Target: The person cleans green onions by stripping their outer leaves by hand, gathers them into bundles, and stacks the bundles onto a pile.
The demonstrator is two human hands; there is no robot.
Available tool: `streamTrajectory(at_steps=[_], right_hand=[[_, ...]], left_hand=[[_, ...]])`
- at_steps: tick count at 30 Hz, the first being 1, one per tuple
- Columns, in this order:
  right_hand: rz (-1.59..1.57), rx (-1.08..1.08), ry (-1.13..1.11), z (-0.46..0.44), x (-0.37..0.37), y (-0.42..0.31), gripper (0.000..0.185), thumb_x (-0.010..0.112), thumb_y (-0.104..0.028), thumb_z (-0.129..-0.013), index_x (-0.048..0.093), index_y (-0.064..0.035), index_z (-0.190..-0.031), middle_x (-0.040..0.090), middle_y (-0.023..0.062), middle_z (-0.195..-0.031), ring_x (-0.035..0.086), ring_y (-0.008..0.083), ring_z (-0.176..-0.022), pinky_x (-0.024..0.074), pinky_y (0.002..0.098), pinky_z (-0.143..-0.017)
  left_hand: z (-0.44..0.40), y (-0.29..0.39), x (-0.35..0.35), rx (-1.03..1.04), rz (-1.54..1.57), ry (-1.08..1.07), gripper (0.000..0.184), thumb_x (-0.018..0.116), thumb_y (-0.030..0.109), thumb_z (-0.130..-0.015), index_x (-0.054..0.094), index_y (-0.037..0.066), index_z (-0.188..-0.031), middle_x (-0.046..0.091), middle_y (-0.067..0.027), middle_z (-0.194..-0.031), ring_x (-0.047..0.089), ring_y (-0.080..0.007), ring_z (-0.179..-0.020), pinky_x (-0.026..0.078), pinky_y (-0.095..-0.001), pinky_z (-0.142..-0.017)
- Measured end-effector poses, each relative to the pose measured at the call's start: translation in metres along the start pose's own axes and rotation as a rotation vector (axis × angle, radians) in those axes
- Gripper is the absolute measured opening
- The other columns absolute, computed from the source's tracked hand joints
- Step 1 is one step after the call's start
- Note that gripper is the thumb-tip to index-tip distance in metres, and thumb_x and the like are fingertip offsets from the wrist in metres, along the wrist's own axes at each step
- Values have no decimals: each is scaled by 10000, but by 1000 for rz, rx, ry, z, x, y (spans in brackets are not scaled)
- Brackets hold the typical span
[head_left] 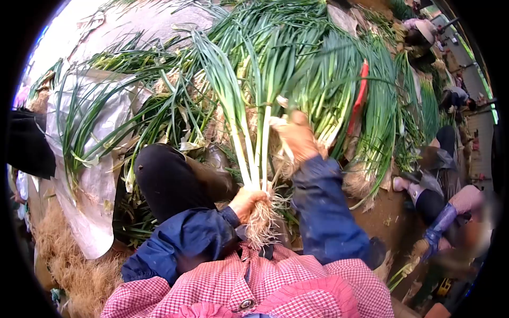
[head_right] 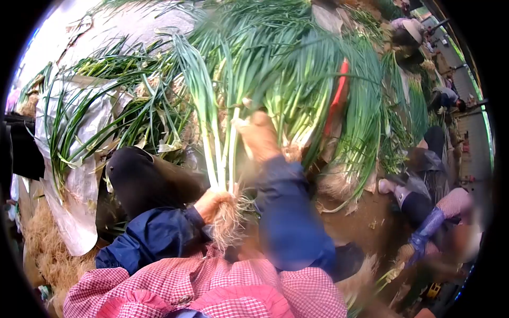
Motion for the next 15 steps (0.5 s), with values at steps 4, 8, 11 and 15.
streamTrajectory(at_steps=[4, 8, 11, 15], right_hand=[[1403, -105, -328, -55, 77, 6, 146, 470, -62, -778, 608, -96, -812, 614, 103, -778, 597, 215, -707, 466, 304, -581], [1382, 90, -136, -133, 46, -39, 227, 417, -149, -859, 623, -101, -942, 621, 138, -939, 607, 233, -807, 494, 317, -722], [1532, -190, 28, -186, 30, -140, 234, 422, -194, -889, 576, -49, -987, 588, 109, -875, 598, 200, -832, 517, 283, -674], [1692, -452, 71, -208, 25, -202, 283, 512, -229, -842, 558, -44, -1052, 590, 132, -948, 582, 234, -924, 502, 309, -722]], left_hand=[[3, 6, 0, 49, -71, 130, 348, 559, -105, -668, 552, -45, -1010, 587, -64, -836, 570, -163, -713, 475, -259, -625], [1, -2, -9, 37, -42, 169, 383, 549, -118, -662, 529, -47, -1038, 583, -77, -889, 567, -161, -741, 473, -259, -632], [-2, -8, -15, -1, -112, 214, 368, 572, -94, -661, 551, -39, -1024, 579, -48, -871, 553, -132, -737, 455, -240, -626], [-5, -11, -15, 13, -164, 195, 364, 587, -77, -660, 549, -26, -1019, 572, -39, -857, 550, -133, -732, 457, -244, -645]])
Point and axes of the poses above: each hand's wrist, its own z-axis away from the middle knuckle, its own x-axis out of the palm, y = z × x, the point moved 10 cm from there along -z, towards the middle knuckle
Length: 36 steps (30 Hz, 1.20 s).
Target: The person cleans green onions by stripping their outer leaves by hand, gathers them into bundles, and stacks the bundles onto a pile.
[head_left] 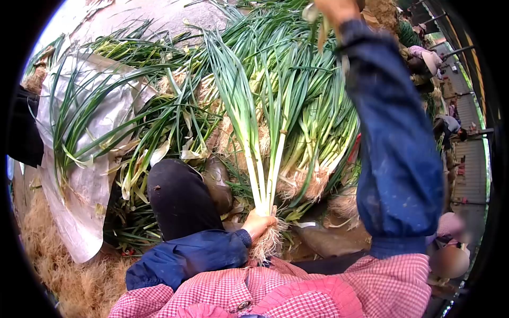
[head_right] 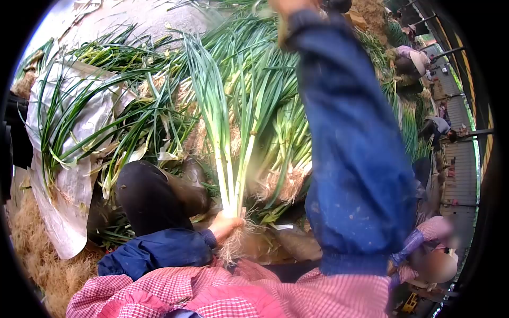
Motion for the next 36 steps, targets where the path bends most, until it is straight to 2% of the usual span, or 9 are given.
streamTrajectory(at_steps=[12, 16, 19, 20, 23, 26, 30, 33, 36], right_hand=[[-157, 262, -494, 186, 181, 15, 517, 625, -275, -737, 474, -43, -1174, 578, 187, -1027, 568, 305, -951, 452, 379, -820], [-304, 457, -524, 296, 200, 26, 508, 643, -290, -714, 500, -30, -1127, 595, 202, -981, 577, 322, -923, 443, 394, -827], [-663, 618, -327, 304, 140, 38, 337, 619, -275, -740, 575, -8, -940, 639, 139, -785, 606, 296, -758, 469, 386, -720], [-964, 546, -84, 292, 90, 30, 217, 570, -207, -805, 585, -20, -914, 614, 86, -681, 584, 230, -619, 471, 389, -604], [-793, 587, -289, 327, 69, 14, 187, 427, -123, -902, 502, 20, -996, 544, 70, -736, 508, 131, -641, 454, 261, -558], [-1571, 424, -458, 377, 117, -70, 227, 393, -121, -913, 505, 9, -1061, 530, 71, -753, 508, 132, -709, 460, 279, -623], [-855, 207, -367, 350, 205, -75, 259, 366, -177, -934, 546, 0, -992, 543, 50, -735, 517, 112, -649, 469, 254, -551], [-1892, 721, -137, 326, 118, -24, 278, 361, -216, -943, 567, -32, -917, 552, 15, -680, 491, 68, -521, 408, 180, -412], [-1941, 621, 174, 341, 62, 42, 251, 422, -254, -926, 559, -43, -925, 554, -7, -682, 470, 37, -512, 389, 155, -419]], left_hand=[[13, 14, 12, 7, 378, -150, 317, 605, -5, -722, 524, -30, -1027, 573, -63, -813, 566, -158, -710, 475, -252, -662], [49, 51, 58, -229, 707, -697, 283, 640, 99, -719, 491, 36, -950, 491, -48, -729, 490, -89, -604, 453, -234, -555], [74, 95, 73, -70, 772, -894, 221, 621, 123, -725, 472, 46, -870, 453, -57, -690, 445, -136, -565, 443, -266, -570], [64, 88, 72, -49, 766, -838, 198, 613, 114, -722, 464, 47, -834, 445, -59, -674, 444, -162, -570, 440, -288, -579], [29, 48, 53, -234, 627, -546, 176, 584, 95, -759, 542, 5, -904, 519, -19, -689, 515, -115, -590, 457, -235, -542], [2, 20, 19, -145, 380, -250, 195, 576, 91, -775, 570, -8, -943, 572, -15, -711, 535, -89, -578, 458, -210, -518], [-4, 19, 15, -31, 177, -177, 165, 573, 65, -744, 585, -2, -895, 588, -32, -704, 539, -100, -565, 444, -214, -491], [-6, 21, 8, -42, 107, -117, 181, 567, 46, -724, 583, -11, -896, 587, -45, -703, 537, -110, -560, 443, -214, -489], [-4, 17, 5, -77, 115, -15, 184, 557, -4, -706, 578, -44, -885, 580, -75, -677, 537, -142, -522, 451, -241, -463]])
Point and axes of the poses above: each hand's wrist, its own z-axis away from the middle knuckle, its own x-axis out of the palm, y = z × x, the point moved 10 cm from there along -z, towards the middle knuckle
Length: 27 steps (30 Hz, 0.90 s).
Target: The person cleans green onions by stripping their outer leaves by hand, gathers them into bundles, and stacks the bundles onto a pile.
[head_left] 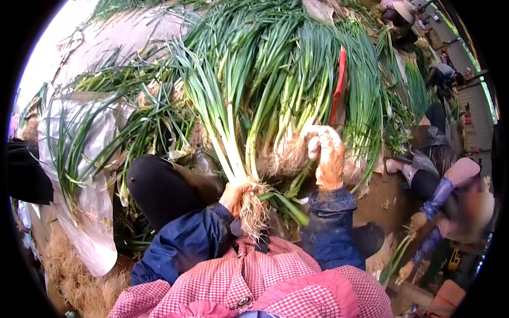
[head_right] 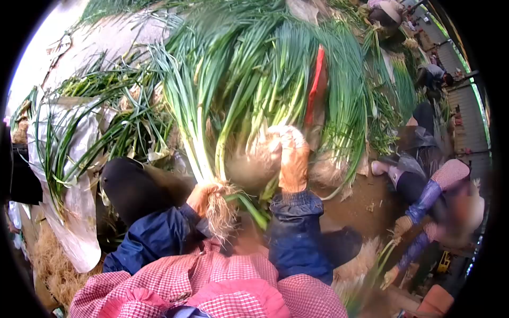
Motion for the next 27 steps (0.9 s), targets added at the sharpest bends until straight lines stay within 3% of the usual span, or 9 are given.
streamTrajectory(at_steps=[6, 7, 9, 11, 13, 15, 19, 21, 27], right_hand=[[881, 146, -105, -36, 38, 155, 325, 603, -310, -784, 557, -28, -939, 624, 115, -835, 579, 270, -759, 467, 344, -708], [1044, 249, -164, -27, 49, 143, 311, 627, -302, -754, 570, -41, -911, 625, 135, -843, 579, 282, -762, 461, 346, -696], [1127, -20, -102, -20, 48, 114, 222, 597, -251, -779, 582, -30, -800, 605, 95, -664, 577, 249, -613, 441, 351, -562], [878, 38, -89, 4, 30, 96, 148, 499, -149, -790, 575, -24, -774, 595, 133, -686, 568, 279, -606, 458, 330, -580], [284, 262, -69, 37, 28, 54, 129, 486, -75, -793, 570, -18, -713, 594, 83, -654, 562, 163, -571, 449, 257, -528], [117, -32, -117, 27, 29, 48, 176, 501, -150, -857, 574, -38, -744, 550, 20, -583, 516, 98, -492, 410, 231, -425], [1388, -122, -57, -23, 69, 98, 234, 608, -256, -744, 571, -36, -815, 588, 138, -758, 594, 259, -733, 481, 373, -652], [1181, 73, -102, -12, 72, 87, 188, 623, -220, -728, 571, -65, -820, 591, 123, -774, 599, 241, -726, 482, 363, -645], [-524, 259, -206, 71, 9, 58, 147, 510, -66, -820, 466, -16, -951, 527, 38, -721, 522, 107, -538, 475, 227, -472]], left_hand=[[-7, -9, 5, 42, -26, -34, 182, 554, -52, -691, 580, -59, -871, 591, -93, -677, 547, -170, -492, 466, -278, -452], [-3, 1, 4, 119, -61, -6, 187, 555, -60, -682, 582, -60, -867, 599, -95, -688, 554, -173, -502, 473, -274, -467], [-3, 9, 3, 178, -39, -10, 194, 558, -64, -678, 585, -66, -870, 608, -102, -694, 567, -179, -518, 477, -266, -473], [-6, -2, -4, 54, -31, -23, 199, 546, -73, -685, 590, -78, -878, 626, -128, -739, 599, -190, -568, 497, -270, -503], [-6, -1, -5, 56, -6, 16, 197, 543, -76, -686, 589, -79, -877, 621, -123, -723, 602, -187, -572, 502, -268, -508], [-7, -2, -1, 61, 4, -9, 196, 545, -79, -685, 588, -79, -876, 618, -119, -715, 601, -187, -569, 504, -268, -508], [4, 0, 11, 71, -59, -53, 199, 561, -85, -679, 587, -74, -876, 612, -99, -717, 592, -174, -567, 506, -278, -505], [2, 7, -2, 169, -71, 27, 216, 580, -71, -676, 606, -56, -890, 622, -95, -726, 593, -163, -598, 486, -262, -517], [-9, -8, -5, -5, 58, -96, 230, 543, -57, -703, 565, -69, -931, 611, -114, -759, 595, -184, -624, 500, -270, -559]])
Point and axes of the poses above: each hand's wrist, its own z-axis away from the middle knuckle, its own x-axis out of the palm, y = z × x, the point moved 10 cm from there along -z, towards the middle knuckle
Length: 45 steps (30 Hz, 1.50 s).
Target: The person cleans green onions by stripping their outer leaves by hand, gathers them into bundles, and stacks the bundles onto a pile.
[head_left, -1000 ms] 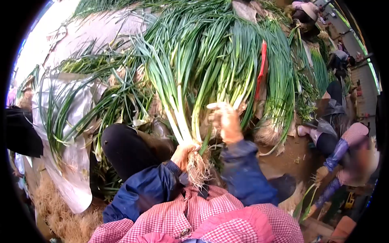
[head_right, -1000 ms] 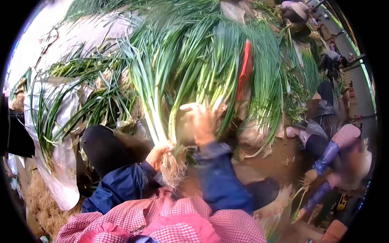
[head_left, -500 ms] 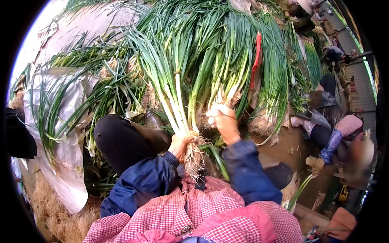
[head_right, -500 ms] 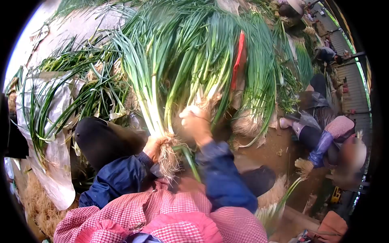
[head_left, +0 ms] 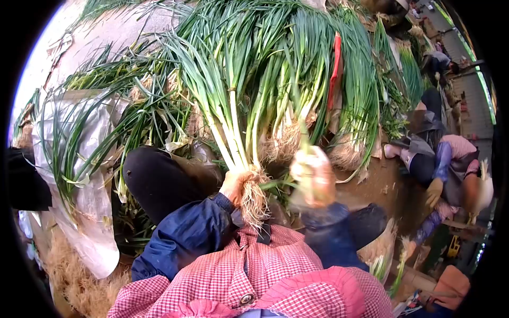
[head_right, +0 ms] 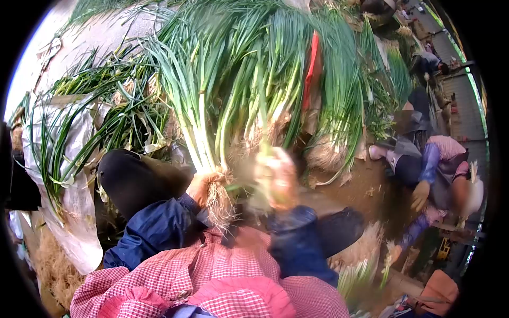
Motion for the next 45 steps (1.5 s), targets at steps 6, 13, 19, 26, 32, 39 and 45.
streamTrajectory(at_steps=[6, 13, 19, 26, 32, 39, 45], right_hand=[[471, 261, 119, -56, -41, 57, 224, 541, -139, -839, 489, 21, -988, 529, 59, -728, 504, 89, -527, 418, 194, -392], [242, 234, 354, -63, -44, 60, 221, 532, -117, -865, 571, 13, -1040, 590, 85, -841, 561, 110, -659, 501, 200, -592], [-194, -28, -49, 5, -14, -1, 64, 575, -62, -828, 542, -22, -867, 572, 37, -804, 533, 78, -598, 463, 177, -497], [638, 329, 212, -70, -37, 85, 284, 583, -53, -823, 522, 21, -1090, 570, 74, -851, 535, 139, -653, 478, 242, -579], [-228, 54, -177, 2, 1, 15, 174, 517, -50, -854, 523, 52, -994, 578, 86, -906, 584, 160, -759, 536, 251, -588], [-29, 314, 19, -49, -16, 75, 348, 511, -171, -879, 475, 16, -1169, 529, 16, -752, 475, 74, -548, 382, 185, -407], [742, -173, 28, -82, 1, 37, 269, 465, -185, -907, 520, 14, -1079, 513, 14, -662, 496, 87, -515, 436, 202, -437]], left_hand=[[12, 0, 19, -26, 40, -40, 298, 523, -19, -730, 500, -74, -1022, 596, -133, -854, 597, -200, -754, 511, -298, -694], [23, 10, 39, 6, 62, -230, 494, 568, 21, -765, 397, 4, -1228, 605, -130, -899, 609, -203, -790, 517, -309, -703], [4, 0, 11, -22, -141, -235, 415, 588, 68, -766, 461, -91, -1127, 589, -160, -1028, 599, -224, -884, 514, -332, -793], [26, 5, 41, -44, 5, -330, 257, 608, 43, -725, 531, -41, -955, 568, -56, -770, 541, -110, -657, 466, -203, -580], [16, -6, 23, -159, 340, -358, 391, 611, 70, -710, 489, -15, -1072, 584, -136, -951, 593, -262, -864, 513, -425, -772], [88, 45, 125, 84, 478, -950, 182, 485, 308, -786, 481, 126, -786, 486, -4, -748, 476, -138, -609, 396, -355, -691], [92, 46, 106, 186, 487, -866, 206, 447, 313, -805, 478, 109, -801, 459, 15, -685, 426, -102, -560, 360, -316, -697]])
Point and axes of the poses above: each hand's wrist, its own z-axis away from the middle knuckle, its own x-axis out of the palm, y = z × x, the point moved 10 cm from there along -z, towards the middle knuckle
